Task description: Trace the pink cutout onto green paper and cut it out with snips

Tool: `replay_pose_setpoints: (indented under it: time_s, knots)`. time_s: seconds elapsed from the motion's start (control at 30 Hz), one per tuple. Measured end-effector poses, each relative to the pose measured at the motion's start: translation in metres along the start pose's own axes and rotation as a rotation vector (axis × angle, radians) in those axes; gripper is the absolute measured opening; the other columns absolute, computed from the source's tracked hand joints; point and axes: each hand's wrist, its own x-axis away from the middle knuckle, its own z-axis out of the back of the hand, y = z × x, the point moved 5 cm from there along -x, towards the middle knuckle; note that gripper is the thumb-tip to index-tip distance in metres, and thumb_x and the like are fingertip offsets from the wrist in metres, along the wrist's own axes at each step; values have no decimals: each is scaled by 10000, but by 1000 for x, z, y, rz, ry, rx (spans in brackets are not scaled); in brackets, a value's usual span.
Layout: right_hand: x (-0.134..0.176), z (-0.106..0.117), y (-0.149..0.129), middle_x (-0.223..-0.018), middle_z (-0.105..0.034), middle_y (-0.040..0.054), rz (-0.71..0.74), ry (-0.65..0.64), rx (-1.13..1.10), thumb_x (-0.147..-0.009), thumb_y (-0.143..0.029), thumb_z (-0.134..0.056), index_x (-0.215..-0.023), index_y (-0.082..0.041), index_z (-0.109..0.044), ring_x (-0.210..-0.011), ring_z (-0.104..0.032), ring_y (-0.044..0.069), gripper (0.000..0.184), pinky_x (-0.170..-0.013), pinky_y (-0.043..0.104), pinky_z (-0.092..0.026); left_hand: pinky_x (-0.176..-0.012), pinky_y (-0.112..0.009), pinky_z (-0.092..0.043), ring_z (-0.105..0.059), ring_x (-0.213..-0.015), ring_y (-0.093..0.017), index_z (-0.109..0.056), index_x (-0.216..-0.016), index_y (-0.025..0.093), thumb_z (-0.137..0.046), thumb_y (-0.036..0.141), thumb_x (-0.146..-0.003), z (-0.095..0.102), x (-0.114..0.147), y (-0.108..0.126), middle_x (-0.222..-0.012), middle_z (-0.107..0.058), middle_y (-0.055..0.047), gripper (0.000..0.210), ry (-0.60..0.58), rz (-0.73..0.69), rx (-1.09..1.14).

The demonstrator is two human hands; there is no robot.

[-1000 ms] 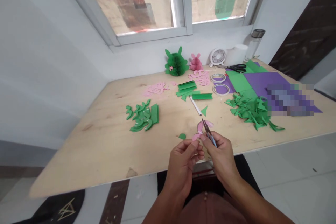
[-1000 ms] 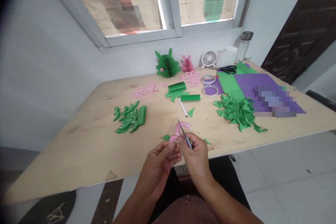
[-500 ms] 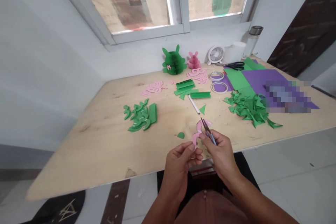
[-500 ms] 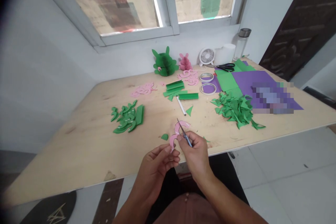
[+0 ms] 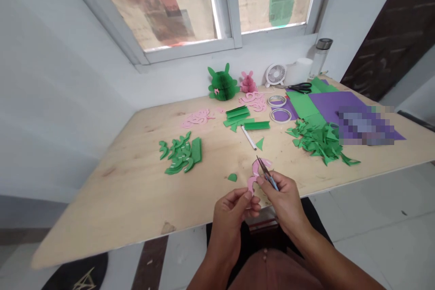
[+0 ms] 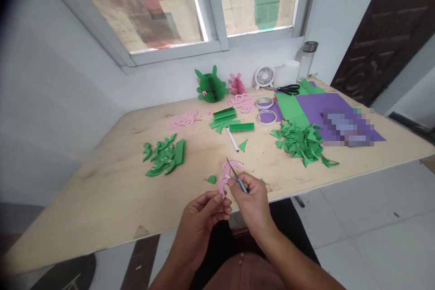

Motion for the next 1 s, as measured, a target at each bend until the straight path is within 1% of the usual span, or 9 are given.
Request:
replay_pose_setpoints:
  time_s: [0.1, 0.2, 0.3, 0.47, 0.57, 0.7, 0.8, 0.9, 1.0]
  knots:
    - [3, 0, -2, -563, -422, -47, -1, -45, 7, -792, -327, -621, -658, -157, -608, -534, -330, 101, 218, -496, 224, -267, -592, -241, -503, -610, -623, -138, -720, -820, 129, -763, 290, -639, 3, -1, 9, -730, -691, -53, 246, -1, -78, -45]
    - [6, -1, -5, -562, -445, -43, 14, -80, 27, -783, -321, -628, -645, -155, -623, -538, -354, 103, 216, -503, 221, -281, -608, -229, -493, -587, -640, -126, -731, -809, 134, -755, 281, -648, 2, -3, 21, -755, -684, -46, 219, -14, -153, -119]
    - [7, -2, -9, -580, -486, -32, 39, -119, 49, -776, -317, -628, -645, -152, -638, -559, -400, 112, 211, -525, 221, -316, -586, -220, -478, -573, -637, -130, -733, -773, 131, -755, 283, -641, -5, -4, 31, -721, -679, -48, 202, -60, -184, -182]
    - [10, -2, -11, -553, -447, -34, 37, -162, 86, -757, -321, -634, -594, -158, -598, -543, -384, 112, 233, -502, 219, -308, -531, -205, -443, -524, -549, -112, -718, -700, 120, -756, 282, -643, -15, -6, 40, -610, -642, -31, 175, -129, -203, -235]
    - [11, 0, -11, -574, -449, -28, 37, -177, 90, -766, -338, -620, -615, -159, -602, -560, -390, 117, 235, -498, 217, -305, -518, -206, -432, -500, -507, -103, -689, -637, 121, -755, 297, -651, -17, -6, 39, -545, -602, -15, 188, -148, -195, -252]
    - [11, 1, -10, -553, -412, -37, 57, -180, 90, -763, -333, -617, -597, -160, -596, -535, -358, 107, 241, -472, 211, -280, -506, -214, -433, -496, -490, -104, -673, -617, 120, -758, 319, -651, -18, -5, 37, -537, -592, -12, 219, -163, -177, -256]
    - [9, 2, -9, -524, -370, -51, 80, -182, 85, -756, -314, -613, -553, -166, -558, -507, -325, 97, 257, -452, 206, -257, -496, -209, -428, -489, -497, -101, -657, -603, 126, -763, 323, -645, -19, -6, 33, -546, -581, -5, 228, -181, -104, -208]
    - [5, 2, -10, -511, -338, -57, 89, -213, 84, -761, -294, -595, -514, -173, -501, -498, -306, 92, 291, -448, 204, -239, -540, -196, -433, -502, -545, -95, -644, -593, 136, -777, 280, -623, -20, -10, 30, -594, -590, 1, 198, -177, -26, -147]
    - [1, 4, -11, -523, -330, -58, 68, -250, 72, -774, -275, -574, -533, -170, -505, -510, -303, 91, 272, -461, 207, -232, -571, -189, -430, -495, -556, -89, -639, -595, 144, -777, 260, -622, -23, -15, 29, -592, -580, 12, 182, -172, -9, -136]
